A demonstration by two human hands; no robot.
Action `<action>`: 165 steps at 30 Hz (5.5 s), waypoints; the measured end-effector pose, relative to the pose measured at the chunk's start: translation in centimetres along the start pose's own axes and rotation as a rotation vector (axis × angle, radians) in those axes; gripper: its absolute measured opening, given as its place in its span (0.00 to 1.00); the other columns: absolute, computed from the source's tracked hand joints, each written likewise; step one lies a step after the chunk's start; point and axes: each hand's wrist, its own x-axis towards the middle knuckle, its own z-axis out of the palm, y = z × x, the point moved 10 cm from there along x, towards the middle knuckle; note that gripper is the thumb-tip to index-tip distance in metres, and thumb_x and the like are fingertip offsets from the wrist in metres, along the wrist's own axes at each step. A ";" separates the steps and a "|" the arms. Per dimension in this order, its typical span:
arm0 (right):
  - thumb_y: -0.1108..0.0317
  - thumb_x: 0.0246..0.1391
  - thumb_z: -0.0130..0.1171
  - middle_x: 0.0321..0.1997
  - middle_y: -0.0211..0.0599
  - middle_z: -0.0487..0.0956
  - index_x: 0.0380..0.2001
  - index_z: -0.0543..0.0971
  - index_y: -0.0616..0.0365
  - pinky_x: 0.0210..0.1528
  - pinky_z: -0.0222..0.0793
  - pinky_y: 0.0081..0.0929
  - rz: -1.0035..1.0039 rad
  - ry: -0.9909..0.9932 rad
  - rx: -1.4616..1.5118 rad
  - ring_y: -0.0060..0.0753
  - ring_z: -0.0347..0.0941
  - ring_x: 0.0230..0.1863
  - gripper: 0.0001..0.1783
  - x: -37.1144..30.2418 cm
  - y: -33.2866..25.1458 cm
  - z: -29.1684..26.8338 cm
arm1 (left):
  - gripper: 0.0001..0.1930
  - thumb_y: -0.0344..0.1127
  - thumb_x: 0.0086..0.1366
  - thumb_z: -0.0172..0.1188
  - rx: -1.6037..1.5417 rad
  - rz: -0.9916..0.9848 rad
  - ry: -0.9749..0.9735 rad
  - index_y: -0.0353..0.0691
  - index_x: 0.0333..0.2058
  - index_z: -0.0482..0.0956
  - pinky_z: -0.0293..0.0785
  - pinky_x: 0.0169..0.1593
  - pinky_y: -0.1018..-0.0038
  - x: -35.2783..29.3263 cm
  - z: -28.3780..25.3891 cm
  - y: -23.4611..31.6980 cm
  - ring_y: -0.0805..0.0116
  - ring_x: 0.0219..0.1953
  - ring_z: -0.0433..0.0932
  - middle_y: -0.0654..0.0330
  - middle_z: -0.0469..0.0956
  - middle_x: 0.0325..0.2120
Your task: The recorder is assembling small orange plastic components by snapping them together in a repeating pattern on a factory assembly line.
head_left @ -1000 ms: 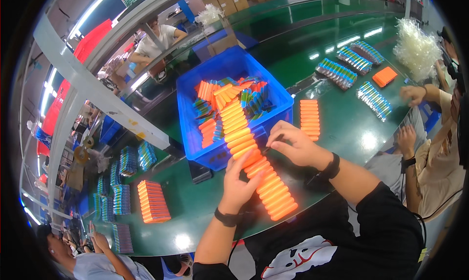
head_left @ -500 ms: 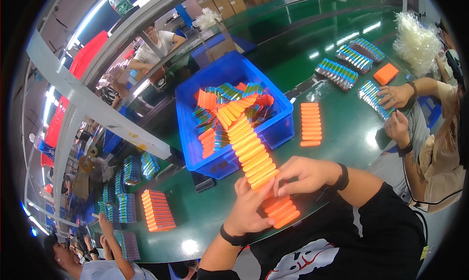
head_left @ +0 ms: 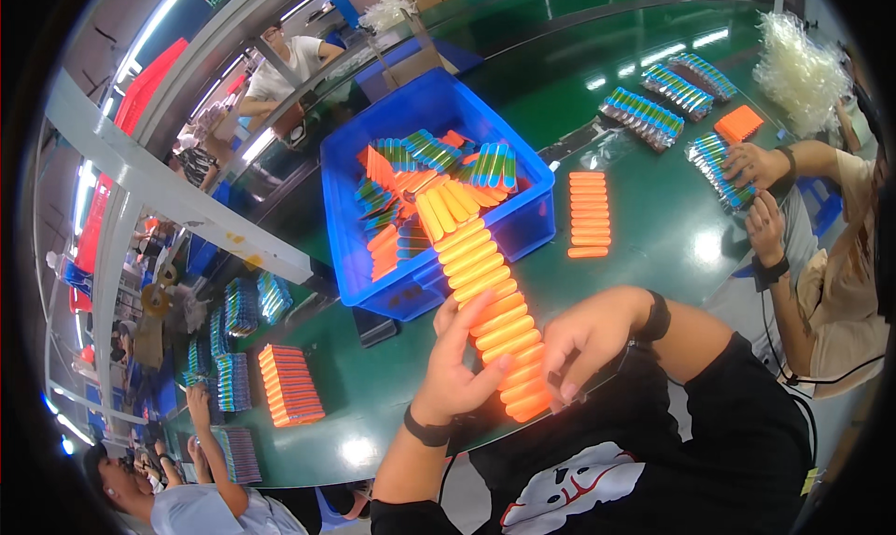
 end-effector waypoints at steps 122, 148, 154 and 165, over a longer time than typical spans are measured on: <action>0.61 0.66 0.48 0.28 0.36 0.76 0.30 0.75 0.52 0.55 0.63 0.37 -1.433 0.697 0.375 0.38 0.72 0.41 0.12 -11.9 -20.9 -12.5 | 0.13 0.41 0.75 0.55 -0.324 -0.097 0.707 0.36 0.46 0.77 0.81 0.39 0.67 19.7 -24.8 7.1 0.66 0.34 0.81 0.60 0.81 0.36; 0.62 0.58 0.63 0.29 0.50 0.83 0.27 0.81 0.59 0.33 0.71 0.37 -1.501 0.363 -0.004 0.44 0.79 0.28 0.12 -13.2 -24.8 -2.5 | 0.33 0.38 0.56 0.67 0.760 0.163 -0.302 0.37 0.61 0.71 0.73 0.56 0.56 14.4 1.0 -0.5 0.45 0.52 0.78 0.44 0.81 0.48; 0.72 0.50 0.66 0.28 0.46 0.84 0.25 0.83 0.69 0.29 0.70 0.29 -1.070 0.210 -0.257 0.38 0.79 0.26 0.08 -10.5 -24.0 -3.2 | 0.16 0.23 0.67 0.51 0.247 -0.022 0.038 0.35 0.51 0.81 0.77 0.49 0.74 16.1 -4.9 5.8 0.68 0.42 0.83 0.57 0.85 0.39; 0.66 0.49 0.67 0.26 0.27 0.83 0.28 0.87 0.52 0.73 0.47 0.44 -0.596 0.961 -1.159 0.32 0.75 0.32 0.04 -8.7 -24.2 -5.8 | 0.17 0.25 0.72 0.53 -0.650 0.180 -0.070 0.31 0.57 0.73 0.77 0.55 0.71 17.6 -7.2 20.8 0.67 0.51 0.81 0.54 0.80 0.50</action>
